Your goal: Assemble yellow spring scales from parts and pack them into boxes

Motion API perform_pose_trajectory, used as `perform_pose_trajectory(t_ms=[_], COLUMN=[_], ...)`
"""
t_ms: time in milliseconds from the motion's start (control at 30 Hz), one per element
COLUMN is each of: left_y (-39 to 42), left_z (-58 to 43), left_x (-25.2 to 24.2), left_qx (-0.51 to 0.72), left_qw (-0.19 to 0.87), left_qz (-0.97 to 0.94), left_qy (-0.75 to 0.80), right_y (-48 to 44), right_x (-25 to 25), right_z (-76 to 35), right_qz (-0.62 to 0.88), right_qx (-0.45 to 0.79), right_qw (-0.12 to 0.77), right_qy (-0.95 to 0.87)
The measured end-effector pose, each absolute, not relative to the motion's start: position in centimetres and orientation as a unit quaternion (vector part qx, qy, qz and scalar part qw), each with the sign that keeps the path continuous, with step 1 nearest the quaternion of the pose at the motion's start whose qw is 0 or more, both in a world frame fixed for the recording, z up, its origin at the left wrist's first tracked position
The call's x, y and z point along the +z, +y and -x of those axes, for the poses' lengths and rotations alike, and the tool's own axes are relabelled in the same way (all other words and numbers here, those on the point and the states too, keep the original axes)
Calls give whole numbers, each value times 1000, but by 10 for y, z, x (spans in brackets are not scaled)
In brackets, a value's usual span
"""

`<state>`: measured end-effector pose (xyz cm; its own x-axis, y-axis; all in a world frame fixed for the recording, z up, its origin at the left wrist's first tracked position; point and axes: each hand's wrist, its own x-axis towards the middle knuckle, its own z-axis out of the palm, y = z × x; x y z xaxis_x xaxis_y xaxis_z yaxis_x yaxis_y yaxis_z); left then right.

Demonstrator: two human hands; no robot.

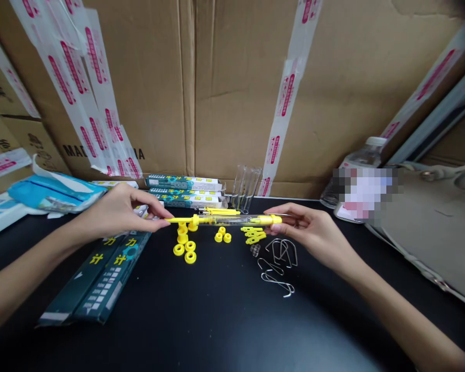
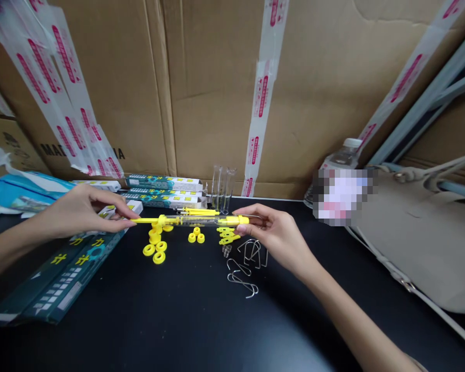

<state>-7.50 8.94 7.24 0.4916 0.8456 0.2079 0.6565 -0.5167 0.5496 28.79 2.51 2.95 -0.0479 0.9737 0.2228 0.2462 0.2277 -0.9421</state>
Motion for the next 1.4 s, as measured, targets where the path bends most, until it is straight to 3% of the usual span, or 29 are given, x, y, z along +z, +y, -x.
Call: perform_pose_trajectory(t_ms=[400, 567, 733, 867, 1100, 1400], left_y=[85, 85, 88, 84, 84, 74], left_z=[65, 52, 52, 55, 67, 66], left_x=[66, 55, 53, 60, 71, 78], left_qx=[248, 285, 229, 170, 83, 21], left_qw=[250, 345, 428, 396, 304, 302], left_qz=[-826, -775, -755, -797, -849, -870], left_qy=[440, 447, 440, 424, 425, 389], right_y=[21, 19, 19, 17, 12, 10], right_x=[28, 23, 21, 22, 28, 31], right_z=[-277, -267, -266, -268, -275, -278], right_qz=[483, 468, 461, 465, 471, 458], right_qx=[380, 415, 450, 433, 380, 392], right_qw=[485, 509, 514, 489, 369, 304], right_qy=[-622, -591, -566, -598, -706, -737])
